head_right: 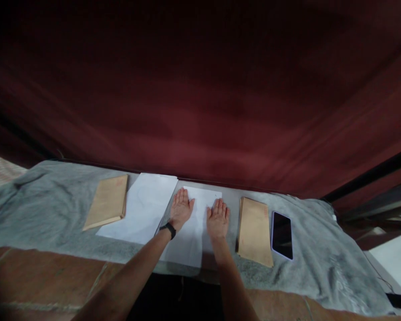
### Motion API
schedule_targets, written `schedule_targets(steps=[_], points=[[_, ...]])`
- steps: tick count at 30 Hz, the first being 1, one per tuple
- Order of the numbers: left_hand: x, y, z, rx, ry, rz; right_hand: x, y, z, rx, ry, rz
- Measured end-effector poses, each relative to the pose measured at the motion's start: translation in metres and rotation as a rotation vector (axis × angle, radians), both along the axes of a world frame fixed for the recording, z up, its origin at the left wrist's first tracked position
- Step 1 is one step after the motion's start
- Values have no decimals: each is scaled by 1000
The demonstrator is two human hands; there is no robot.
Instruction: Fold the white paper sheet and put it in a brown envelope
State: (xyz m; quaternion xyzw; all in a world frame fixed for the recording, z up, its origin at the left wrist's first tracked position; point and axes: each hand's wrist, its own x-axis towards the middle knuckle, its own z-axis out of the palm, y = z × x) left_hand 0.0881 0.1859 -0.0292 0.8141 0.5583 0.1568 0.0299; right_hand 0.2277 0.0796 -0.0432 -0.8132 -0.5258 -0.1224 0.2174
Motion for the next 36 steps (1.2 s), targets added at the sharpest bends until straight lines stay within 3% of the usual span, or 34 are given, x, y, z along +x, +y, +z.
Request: schedule_targets(steps=[5, 13, 15, 19, 21, 36], points=[[2, 0, -1, 51, -71, 93, -3, 0, 2, 2, 27, -46], [3, 0, 12, 5, -41, 146, -5, 1, 5, -37, 59, -60], [6, -2, 14, 22, -37, 59, -5, 1, 6, -40, 71, -63], [16, -8, 13, 21, -8, -255, -6, 0, 9, -55, 104, -55], [21, -10, 12, -13, 30, -314, -7, 0, 12, -71, 128, -53], [14, -2, 12, 6, 111, -269, -7, 4, 10, -36, 72, -88]])
